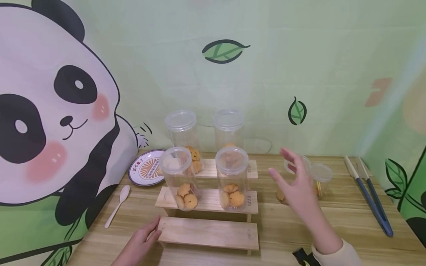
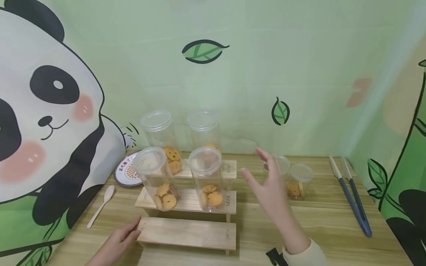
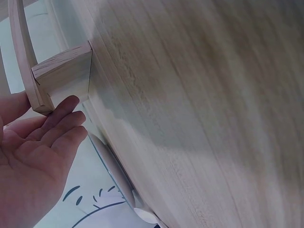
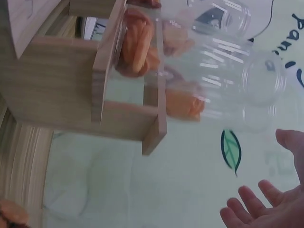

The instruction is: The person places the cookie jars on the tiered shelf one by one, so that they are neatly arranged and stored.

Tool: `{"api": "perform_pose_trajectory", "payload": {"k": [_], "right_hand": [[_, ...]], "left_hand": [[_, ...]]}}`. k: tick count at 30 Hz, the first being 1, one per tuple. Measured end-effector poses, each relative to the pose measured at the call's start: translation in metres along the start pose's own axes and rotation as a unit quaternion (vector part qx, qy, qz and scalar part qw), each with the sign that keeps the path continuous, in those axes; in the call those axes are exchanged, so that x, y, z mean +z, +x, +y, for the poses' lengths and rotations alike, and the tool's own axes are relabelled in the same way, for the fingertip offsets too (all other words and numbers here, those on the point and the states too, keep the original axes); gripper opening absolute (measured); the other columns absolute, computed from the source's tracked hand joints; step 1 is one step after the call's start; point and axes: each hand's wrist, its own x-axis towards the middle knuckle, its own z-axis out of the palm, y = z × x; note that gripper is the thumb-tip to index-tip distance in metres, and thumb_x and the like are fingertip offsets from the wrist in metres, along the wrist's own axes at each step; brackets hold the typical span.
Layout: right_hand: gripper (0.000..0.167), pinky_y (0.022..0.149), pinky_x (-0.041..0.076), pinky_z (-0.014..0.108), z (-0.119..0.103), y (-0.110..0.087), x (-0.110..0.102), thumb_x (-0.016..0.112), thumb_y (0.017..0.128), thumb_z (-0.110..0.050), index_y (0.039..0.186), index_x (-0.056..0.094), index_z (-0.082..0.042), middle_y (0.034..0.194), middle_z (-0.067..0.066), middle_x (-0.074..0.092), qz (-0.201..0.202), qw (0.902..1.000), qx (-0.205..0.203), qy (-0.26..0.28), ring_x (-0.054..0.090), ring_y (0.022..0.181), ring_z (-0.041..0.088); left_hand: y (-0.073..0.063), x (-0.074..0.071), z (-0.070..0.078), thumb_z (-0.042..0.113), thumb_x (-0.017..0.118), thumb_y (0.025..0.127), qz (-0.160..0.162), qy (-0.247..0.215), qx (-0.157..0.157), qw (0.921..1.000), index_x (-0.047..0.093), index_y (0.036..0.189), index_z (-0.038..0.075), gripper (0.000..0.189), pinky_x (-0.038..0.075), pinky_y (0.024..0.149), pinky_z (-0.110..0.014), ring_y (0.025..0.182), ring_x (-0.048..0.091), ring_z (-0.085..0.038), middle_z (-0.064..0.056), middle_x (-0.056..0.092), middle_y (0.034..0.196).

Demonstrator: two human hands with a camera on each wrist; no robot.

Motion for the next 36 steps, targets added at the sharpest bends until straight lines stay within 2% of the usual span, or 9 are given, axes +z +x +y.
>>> {"api": "perform_pose_trajectory", "payload": {"k": [5, 10, 16, 19, 24, 27, 32, 36], "right_hand": [[0.064, 0.106, 0.033, 0.044, 0.017, -0.001, -0.018, 0.071, 0.090, -0.021, 0.144, 0.039, -0.009, 0.142, 0.007, 0.042, 0.050, 0.9982, 0.034, -0.006, 0.035, 0.131, 0.024], [0.067, 0.104, 0.034, 0.051, 0.037, -0.006, -0.029, 0.071, 0.090, -0.025, 0.146, 0.038, -0.008, 0.139, 0.017, 0.041, 0.071, 0.9946, 0.053, -0.053, 0.037, 0.126, 0.033], [0.080, 0.098, 0.036, 0.063, 0.059, -0.008, -0.031, 0.071, 0.089, -0.031, 0.151, 0.026, -0.007, 0.140, 0.027, 0.033, 0.047, 0.9919, 0.080, -0.087, 0.038, 0.122, 0.047], [0.088, 0.091, 0.039, 0.066, 0.070, -0.007, -0.031, 0.072, 0.088, -0.036, 0.152, 0.020, -0.006, 0.138, 0.031, 0.031, 0.034, 0.9895, 0.095, -0.103, 0.037, 0.119, 0.048], [0.097, 0.091, 0.035, 0.071, 0.084, -0.006, -0.029, 0.071, 0.087, -0.040, 0.154, 0.010, -0.006, 0.146, 0.032, 0.022, 0.009, 0.9884, 0.116, -0.098, 0.029, 0.128, 0.050], [0.099, 0.095, 0.033, 0.070, 0.089, -0.005, -0.029, 0.071, 0.087, -0.041, 0.154, 0.007, -0.005, 0.150, 0.030, 0.018, 0.002, 0.9885, 0.121, -0.090, 0.027, 0.131, 0.050], [0.101, 0.100, 0.032, 0.066, 0.097, -0.005, -0.027, 0.072, 0.087, -0.039, 0.152, 0.007, 0.001, 0.149, 0.033, 0.020, -0.010, 0.9895, 0.118, -0.084, 0.029, 0.130, 0.052], [0.101, 0.100, 0.033, 0.064, 0.101, -0.006, -0.026, 0.074, 0.086, -0.036, 0.152, 0.007, 0.000, 0.147, 0.035, 0.021, -0.015, 0.9898, 0.123, -0.072, 0.030, 0.129, 0.053]], "left_hand": [[0.000, 0.000, 0.001, 0.017, 0.053, 0.100, 0.008, 0.006, 0.009, 0.9999, 0.041, 0.138, -0.012, 0.049, 0.034, 0.105, -0.050, 0.129, 0.042, -0.036, -0.025, 0.045, 0.139], [0.000, -0.001, 0.003, 0.015, 0.053, 0.100, 0.002, -0.001, 0.001, 1.0000, 0.041, 0.138, -0.013, 0.049, 0.034, 0.105, -0.050, 0.129, 0.042, -0.037, -0.026, 0.044, 0.140], [0.000, -0.001, 0.003, 0.015, 0.054, 0.100, -0.004, -0.005, -0.011, 0.9999, 0.041, 0.138, -0.013, 0.049, 0.034, 0.105, -0.051, 0.129, 0.041, -0.037, -0.026, 0.044, 0.140], [0.000, 0.000, 0.001, 0.015, 0.054, 0.100, -0.003, -0.004, -0.007, 1.0000, 0.041, 0.138, -0.013, 0.049, 0.034, 0.105, -0.050, 0.130, 0.041, -0.037, -0.026, 0.044, 0.140], [0.001, 0.000, -0.001, 0.017, 0.054, 0.100, -0.002, -0.004, -0.001, 1.0000, 0.040, 0.138, -0.013, 0.050, 0.034, 0.105, -0.049, 0.130, 0.041, -0.036, -0.025, 0.043, 0.141], [0.001, 0.000, -0.002, 0.017, 0.054, 0.100, -0.002, -0.007, 0.000, 1.0000, 0.040, 0.139, -0.012, 0.051, 0.034, 0.105, -0.049, 0.130, 0.041, -0.036, -0.025, 0.043, 0.141], [0.001, -0.001, -0.001, 0.017, 0.054, 0.100, -0.006, -0.008, -0.004, 0.9999, 0.040, 0.139, -0.012, 0.051, 0.034, 0.105, -0.050, 0.130, 0.040, -0.037, -0.025, 0.043, 0.141], [0.000, 0.000, -0.001, 0.017, 0.054, 0.100, -0.005, -0.008, -0.002, 1.0000, 0.040, 0.139, -0.012, 0.050, 0.033, 0.105, -0.050, 0.130, 0.040, -0.037, -0.026, 0.043, 0.141]]}}
